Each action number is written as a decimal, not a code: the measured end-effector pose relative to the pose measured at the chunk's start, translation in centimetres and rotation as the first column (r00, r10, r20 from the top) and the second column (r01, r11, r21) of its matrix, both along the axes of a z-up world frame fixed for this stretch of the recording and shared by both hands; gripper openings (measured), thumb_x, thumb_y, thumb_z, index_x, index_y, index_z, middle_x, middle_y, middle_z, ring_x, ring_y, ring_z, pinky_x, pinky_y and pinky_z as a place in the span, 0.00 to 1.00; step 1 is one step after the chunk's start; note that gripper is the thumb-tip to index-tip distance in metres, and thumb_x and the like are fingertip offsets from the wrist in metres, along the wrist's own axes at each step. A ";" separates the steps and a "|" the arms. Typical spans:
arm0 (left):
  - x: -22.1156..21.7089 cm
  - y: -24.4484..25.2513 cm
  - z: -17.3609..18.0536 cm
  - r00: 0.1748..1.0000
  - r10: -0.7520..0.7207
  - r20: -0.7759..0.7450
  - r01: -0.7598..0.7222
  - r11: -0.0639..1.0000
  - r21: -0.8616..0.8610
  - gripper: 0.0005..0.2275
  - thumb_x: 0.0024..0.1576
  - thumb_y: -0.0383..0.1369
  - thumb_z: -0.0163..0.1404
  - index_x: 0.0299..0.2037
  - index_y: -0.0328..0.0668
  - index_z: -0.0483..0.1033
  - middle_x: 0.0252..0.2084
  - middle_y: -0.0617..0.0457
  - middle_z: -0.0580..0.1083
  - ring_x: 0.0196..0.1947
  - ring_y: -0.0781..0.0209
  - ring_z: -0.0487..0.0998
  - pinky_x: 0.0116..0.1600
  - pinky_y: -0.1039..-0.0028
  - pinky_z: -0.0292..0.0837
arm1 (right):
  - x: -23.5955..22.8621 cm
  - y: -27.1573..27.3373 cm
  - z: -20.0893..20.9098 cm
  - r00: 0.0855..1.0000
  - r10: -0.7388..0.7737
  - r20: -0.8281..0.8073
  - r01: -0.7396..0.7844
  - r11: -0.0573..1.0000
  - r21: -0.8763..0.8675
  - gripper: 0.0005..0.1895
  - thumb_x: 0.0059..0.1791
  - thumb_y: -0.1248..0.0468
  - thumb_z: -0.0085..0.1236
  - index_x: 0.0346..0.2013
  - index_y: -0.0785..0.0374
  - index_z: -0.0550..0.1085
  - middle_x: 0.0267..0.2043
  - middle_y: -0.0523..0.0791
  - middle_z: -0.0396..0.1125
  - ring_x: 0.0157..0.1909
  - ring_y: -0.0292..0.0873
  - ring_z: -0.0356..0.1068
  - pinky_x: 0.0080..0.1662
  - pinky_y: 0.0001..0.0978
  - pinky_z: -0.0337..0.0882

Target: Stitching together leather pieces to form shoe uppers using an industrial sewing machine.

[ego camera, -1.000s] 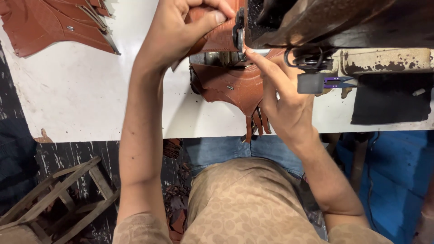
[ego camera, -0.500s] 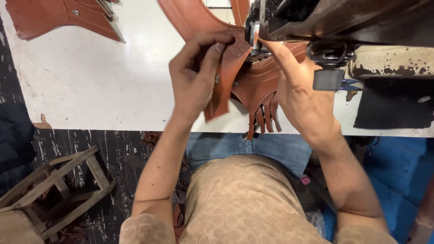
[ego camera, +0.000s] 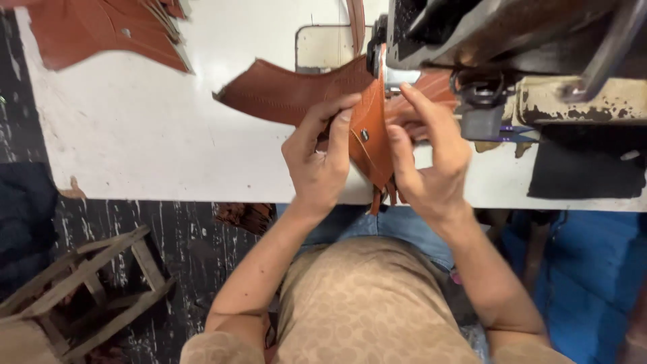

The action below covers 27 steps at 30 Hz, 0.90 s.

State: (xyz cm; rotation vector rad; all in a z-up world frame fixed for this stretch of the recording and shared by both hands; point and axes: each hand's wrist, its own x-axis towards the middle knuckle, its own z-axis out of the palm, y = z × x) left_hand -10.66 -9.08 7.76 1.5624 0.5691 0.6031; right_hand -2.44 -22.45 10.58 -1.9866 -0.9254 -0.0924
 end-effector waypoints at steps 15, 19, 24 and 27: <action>2.8 6.4 5.9 0.979 -0.189 -0.075 0.176 0.602 0.779 0.09 0.68 0.32 0.48 0.56 0.39 0.69 0.42 0.49 0.80 0.42 0.59 0.82 0.49 0.65 0.75 | -1.8 -1.2 -1.6 0.849 0.087 -0.522 0.037 0.974 0.223 0.20 0.59 0.77 0.49 0.67 0.68 0.70 0.47 0.41 0.68 0.45 0.31 0.64 0.49 0.20 0.67; 2.5 6.3 4.9 0.876 -0.453 -0.165 0.480 0.849 0.221 0.12 0.66 0.30 0.52 0.57 0.35 0.73 0.38 0.51 0.81 0.35 0.64 0.81 0.42 0.74 0.77 | -1.6 -1.4 -1.1 0.905 0.023 -0.424 0.022 0.995 0.099 0.20 0.58 0.77 0.51 0.65 0.66 0.72 0.40 0.43 0.67 0.40 0.34 0.64 0.44 0.23 0.66; 2.4 6.2 5.2 0.898 -0.407 -0.169 0.441 0.836 0.328 0.11 0.65 0.29 0.53 0.55 0.36 0.75 0.38 0.50 0.80 0.34 0.64 0.79 0.42 0.73 0.74 | -1.9 -1.4 -0.3 0.942 0.025 -0.335 -0.007 0.998 0.055 0.24 0.56 0.74 0.57 0.67 0.65 0.70 0.41 0.45 0.67 0.41 0.36 0.66 0.45 0.26 0.68; 2.4 6.4 5.3 0.897 -0.411 -0.164 0.442 0.808 0.390 0.12 0.63 0.27 0.54 0.56 0.36 0.75 0.40 0.50 0.80 0.35 0.62 0.77 0.44 0.71 0.73 | -1.9 -1.2 0.2 0.969 0.035 -0.245 -0.027 0.999 0.038 0.33 0.50 0.68 0.68 0.69 0.64 0.68 0.43 0.46 0.68 0.43 0.37 0.68 0.46 0.28 0.71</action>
